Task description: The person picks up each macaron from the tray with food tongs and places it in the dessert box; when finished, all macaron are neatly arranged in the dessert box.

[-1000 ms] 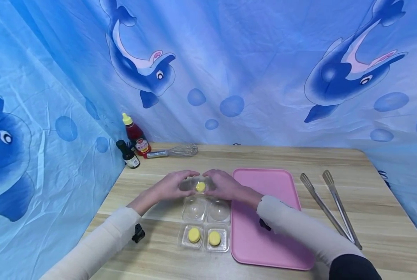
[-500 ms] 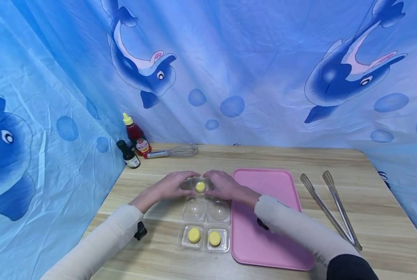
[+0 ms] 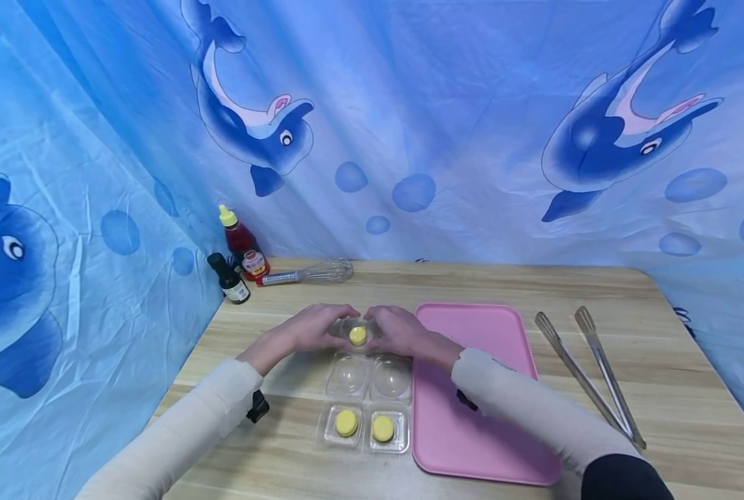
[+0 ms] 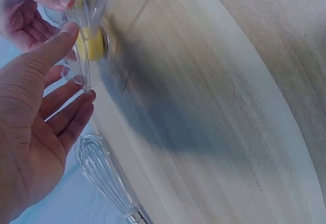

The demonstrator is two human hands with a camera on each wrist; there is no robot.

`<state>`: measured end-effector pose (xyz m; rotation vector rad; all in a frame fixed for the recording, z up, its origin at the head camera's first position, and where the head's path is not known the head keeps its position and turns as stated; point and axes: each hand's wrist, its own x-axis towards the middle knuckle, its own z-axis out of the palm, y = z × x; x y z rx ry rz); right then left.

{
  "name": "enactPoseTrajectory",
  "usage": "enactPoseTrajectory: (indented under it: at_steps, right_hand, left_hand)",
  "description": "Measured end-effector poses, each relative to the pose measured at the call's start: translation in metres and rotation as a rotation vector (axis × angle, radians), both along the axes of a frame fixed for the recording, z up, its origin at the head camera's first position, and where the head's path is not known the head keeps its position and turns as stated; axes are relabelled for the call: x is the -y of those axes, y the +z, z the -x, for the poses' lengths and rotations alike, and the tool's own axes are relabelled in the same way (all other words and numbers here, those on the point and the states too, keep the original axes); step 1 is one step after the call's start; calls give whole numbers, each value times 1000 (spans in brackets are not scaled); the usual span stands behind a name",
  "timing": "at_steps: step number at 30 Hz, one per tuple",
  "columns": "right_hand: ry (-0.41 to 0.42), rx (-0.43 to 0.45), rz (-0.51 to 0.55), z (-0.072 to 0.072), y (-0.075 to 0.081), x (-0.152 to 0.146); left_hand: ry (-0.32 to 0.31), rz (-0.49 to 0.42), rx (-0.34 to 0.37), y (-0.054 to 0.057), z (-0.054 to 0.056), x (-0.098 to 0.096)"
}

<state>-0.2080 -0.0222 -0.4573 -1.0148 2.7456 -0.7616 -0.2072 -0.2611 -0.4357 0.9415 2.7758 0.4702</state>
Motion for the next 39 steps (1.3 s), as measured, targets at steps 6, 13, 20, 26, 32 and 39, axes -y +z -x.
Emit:
enactPoseTrajectory:
  at_steps: [6, 13, 20, 26, 32, 39]
  right_hand:
    - [13, -30, -14, -2, 4, -1]
    - [9, -45, -50, -3, 7, -2]
    - [25, -69, -69, -3, 6, -1]
    - [33, -93, -95, -3, 4, 1]
    - [47, -117, -93, -1, 2, 2]
    - [93, -23, -64, 3, 8, -6]
  left_hand:
    - [15, 36, -21, 3, -1, -8]
    - [26, 118, -38, 6, -3, -18]
    - [34, 213, -72, 10, -8, -25]
    - [4, 311, -155, 9, -14, -34]
    - [13, 345, -188, 8, -13, -37]
    - [29, 259, -103, 10, -10, -31]
